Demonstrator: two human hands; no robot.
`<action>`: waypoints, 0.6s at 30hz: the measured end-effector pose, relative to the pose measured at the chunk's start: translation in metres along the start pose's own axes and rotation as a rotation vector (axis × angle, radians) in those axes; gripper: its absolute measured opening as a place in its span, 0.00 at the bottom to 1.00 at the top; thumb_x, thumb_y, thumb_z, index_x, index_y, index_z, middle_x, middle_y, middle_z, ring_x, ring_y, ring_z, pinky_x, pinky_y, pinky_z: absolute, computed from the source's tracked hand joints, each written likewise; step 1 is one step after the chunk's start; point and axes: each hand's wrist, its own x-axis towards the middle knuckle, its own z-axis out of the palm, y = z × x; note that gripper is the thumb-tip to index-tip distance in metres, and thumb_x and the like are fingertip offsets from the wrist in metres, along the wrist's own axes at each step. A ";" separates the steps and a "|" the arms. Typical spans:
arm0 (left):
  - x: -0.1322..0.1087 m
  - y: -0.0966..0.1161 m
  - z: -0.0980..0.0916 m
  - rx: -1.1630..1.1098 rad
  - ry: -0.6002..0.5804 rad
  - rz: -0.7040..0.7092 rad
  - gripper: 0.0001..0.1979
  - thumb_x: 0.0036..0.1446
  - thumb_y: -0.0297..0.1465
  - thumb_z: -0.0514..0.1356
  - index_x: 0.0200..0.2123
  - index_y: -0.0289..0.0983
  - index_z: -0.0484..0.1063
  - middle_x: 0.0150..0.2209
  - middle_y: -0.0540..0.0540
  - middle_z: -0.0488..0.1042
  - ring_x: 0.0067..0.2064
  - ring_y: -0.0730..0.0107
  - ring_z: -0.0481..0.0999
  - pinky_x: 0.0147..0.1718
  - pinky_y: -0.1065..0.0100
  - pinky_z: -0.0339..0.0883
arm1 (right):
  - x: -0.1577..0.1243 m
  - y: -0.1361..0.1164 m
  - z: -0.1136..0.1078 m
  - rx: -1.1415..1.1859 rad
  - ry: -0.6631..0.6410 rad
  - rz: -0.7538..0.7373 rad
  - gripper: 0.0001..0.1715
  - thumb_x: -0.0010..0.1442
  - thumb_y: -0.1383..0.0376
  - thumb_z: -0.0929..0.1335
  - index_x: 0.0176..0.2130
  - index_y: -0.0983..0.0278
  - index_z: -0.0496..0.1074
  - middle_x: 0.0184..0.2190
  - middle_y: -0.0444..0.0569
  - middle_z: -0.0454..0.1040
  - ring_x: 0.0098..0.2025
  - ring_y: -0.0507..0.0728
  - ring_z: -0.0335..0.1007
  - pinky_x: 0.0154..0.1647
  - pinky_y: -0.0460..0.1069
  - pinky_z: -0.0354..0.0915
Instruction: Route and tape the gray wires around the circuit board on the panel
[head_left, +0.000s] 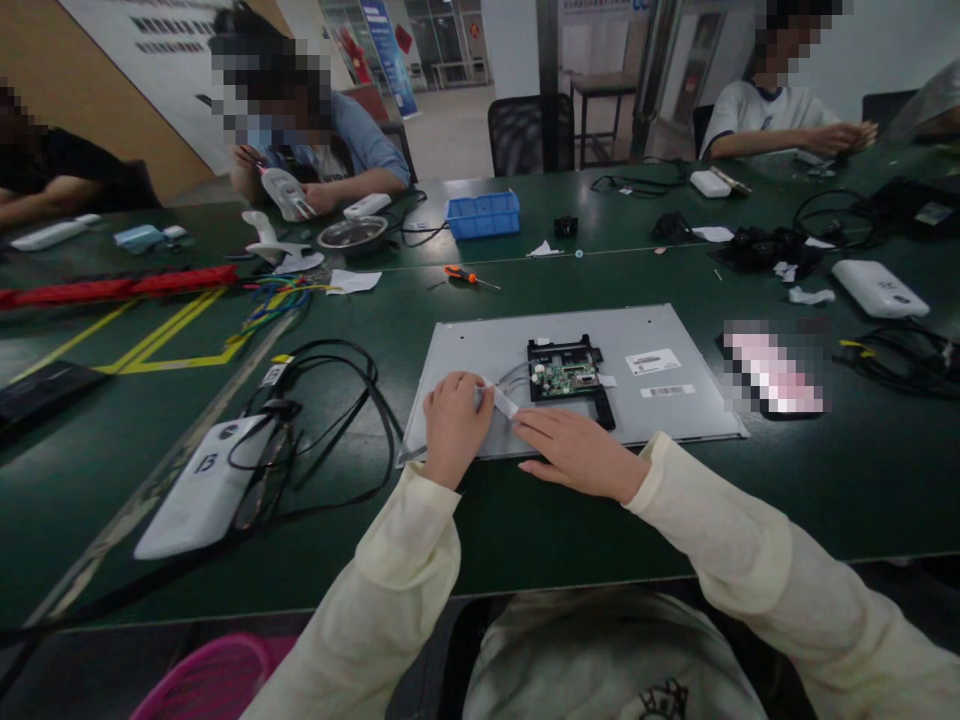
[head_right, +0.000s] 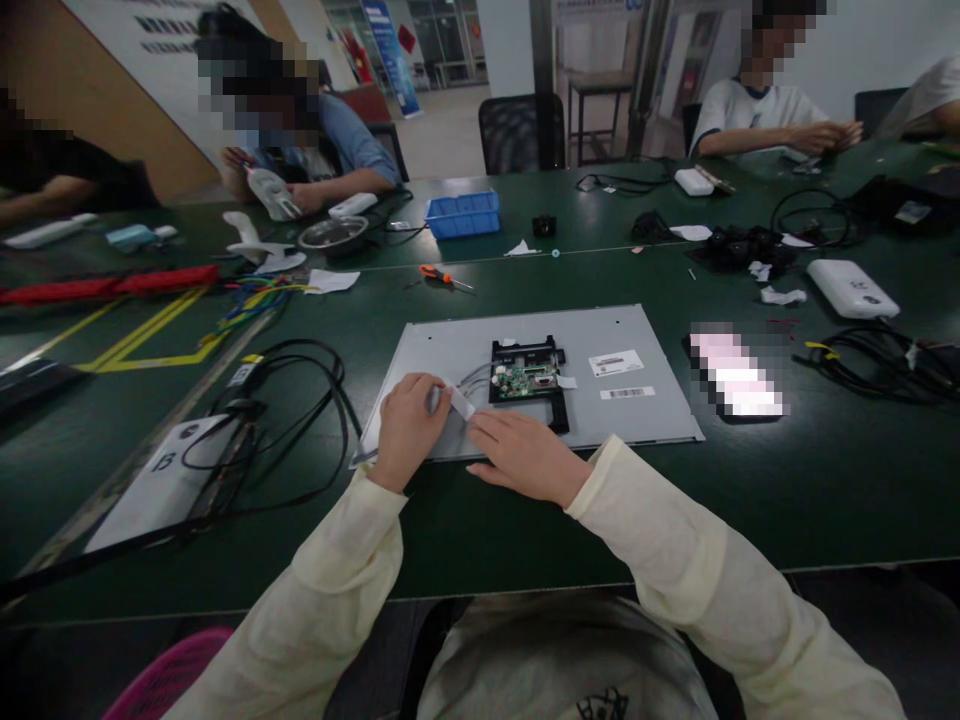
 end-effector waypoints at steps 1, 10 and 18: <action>0.000 0.000 0.000 -0.011 0.021 -0.002 0.07 0.62 0.33 0.54 0.40 0.38 0.69 0.44 0.42 0.72 0.48 0.57 0.71 0.48 0.57 0.62 | 0.000 0.002 -0.003 0.013 0.031 0.009 0.23 0.66 0.58 0.61 0.55 0.68 0.66 0.57 0.62 0.67 0.60 0.63 0.62 0.60 0.60 0.61; -0.002 0.006 -0.009 -0.128 -0.071 0.357 0.14 0.60 0.33 0.56 0.49 0.38 0.67 0.50 0.41 0.70 0.53 0.58 0.68 0.53 0.58 0.61 | -0.028 0.078 -0.045 0.087 0.303 0.574 0.13 0.61 0.68 0.64 0.44 0.64 0.74 0.44 0.55 0.74 0.44 0.61 0.72 0.49 0.59 0.68; 0.000 0.002 -0.013 0.087 -0.201 0.520 0.11 0.62 0.30 0.53 0.44 0.41 0.73 0.48 0.41 0.73 0.50 0.57 0.70 0.46 0.57 0.62 | -0.048 0.109 -0.043 0.154 0.114 0.631 0.19 0.51 0.65 0.72 0.45 0.63 0.76 0.41 0.52 0.74 0.39 0.58 0.72 0.43 0.55 0.69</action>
